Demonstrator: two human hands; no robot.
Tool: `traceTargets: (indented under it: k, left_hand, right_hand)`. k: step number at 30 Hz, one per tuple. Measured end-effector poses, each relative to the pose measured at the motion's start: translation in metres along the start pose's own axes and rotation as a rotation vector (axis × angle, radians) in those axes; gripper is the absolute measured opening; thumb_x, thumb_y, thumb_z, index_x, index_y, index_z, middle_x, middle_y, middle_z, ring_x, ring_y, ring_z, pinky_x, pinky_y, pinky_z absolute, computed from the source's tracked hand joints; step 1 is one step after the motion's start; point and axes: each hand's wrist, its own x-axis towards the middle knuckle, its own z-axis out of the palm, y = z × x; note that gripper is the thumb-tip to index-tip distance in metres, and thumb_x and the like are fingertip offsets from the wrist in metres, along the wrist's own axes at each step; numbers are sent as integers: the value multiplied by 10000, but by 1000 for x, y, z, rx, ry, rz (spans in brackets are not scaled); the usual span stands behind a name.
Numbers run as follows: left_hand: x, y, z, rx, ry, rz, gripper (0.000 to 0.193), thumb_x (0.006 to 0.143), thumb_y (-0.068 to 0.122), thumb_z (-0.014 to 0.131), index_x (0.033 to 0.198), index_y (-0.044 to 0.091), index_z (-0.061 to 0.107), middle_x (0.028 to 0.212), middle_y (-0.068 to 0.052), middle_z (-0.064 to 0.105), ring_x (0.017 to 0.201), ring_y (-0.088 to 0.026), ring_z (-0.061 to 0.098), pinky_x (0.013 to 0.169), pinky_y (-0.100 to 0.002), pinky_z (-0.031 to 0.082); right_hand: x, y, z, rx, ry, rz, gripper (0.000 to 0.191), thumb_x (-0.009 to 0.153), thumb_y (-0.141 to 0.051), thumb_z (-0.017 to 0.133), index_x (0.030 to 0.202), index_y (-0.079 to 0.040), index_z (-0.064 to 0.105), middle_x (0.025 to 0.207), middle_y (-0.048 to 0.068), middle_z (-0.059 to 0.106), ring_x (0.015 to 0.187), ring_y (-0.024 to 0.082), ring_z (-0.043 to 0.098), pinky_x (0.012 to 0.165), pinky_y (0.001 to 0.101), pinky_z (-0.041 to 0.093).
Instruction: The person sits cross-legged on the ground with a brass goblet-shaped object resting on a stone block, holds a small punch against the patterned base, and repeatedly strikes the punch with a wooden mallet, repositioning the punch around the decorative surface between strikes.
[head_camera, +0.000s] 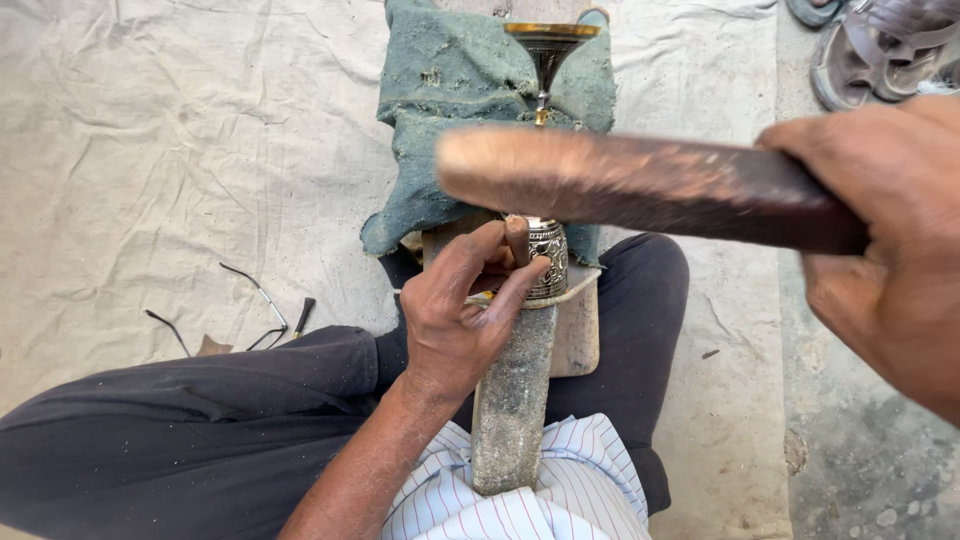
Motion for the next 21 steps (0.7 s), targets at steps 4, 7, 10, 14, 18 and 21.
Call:
traceTargets:
  k: [4,7,10,14,18,21]
  left_hand:
    - [1,3,0,43,-35,-39,326,905,71,837,1190,46,680,996,-68,733,885,-127,757,786,-269,665]
    - [3,10,0,-41,2,-24,318,868,29,815,1158,24,685,1065,-95,740,911,-155,753,801,-290,644]
    - [7,20,-4,-212,93,-147,383,927,-15,744,1286,5,612,1098,-116,730,1003,-166,747,887,-293,667]
    - [21,20,-9,-305,19,-271,451,907,-40,732,1333,-34,584,1080,-150,701,953,-158,710,820,-282,637]
    - [32,7,-12,-366,-83,-361,423,888,-20,749,1292,-49,626,984,-145,708,872,-150,719,771,-296,671]
    - [35,1,-18,-231,-219,-165,407,889,22,806,1273,13,670,1074,-86,764,936,-134,745,809,-282,661]
  right_hand:
    - [14,-32,-28,-45,-110,104,369,719,34,721,1066,-55,632,829,108,621,771,271,635,692,429,526]
    - [5,-20,-35,-130,44,56,405,600,31,704,991,-53,640,839,125,629,838,332,650,690,492,509]
    - [-21,14,5,192,193,215,395,764,85,707,1141,-14,644,898,123,656,765,257,654,663,393,514]
    - [-74,45,82,1015,-4,556,284,812,24,785,1056,-2,641,909,54,682,834,165,703,758,311,632]
    - [-102,40,116,1571,-73,753,542,716,20,842,1201,-2,601,924,60,676,814,169,681,722,348,601]
    - [-107,31,108,1382,-104,850,692,657,8,837,1294,-20,568,937,79,702,792,177,692,697,354,608]
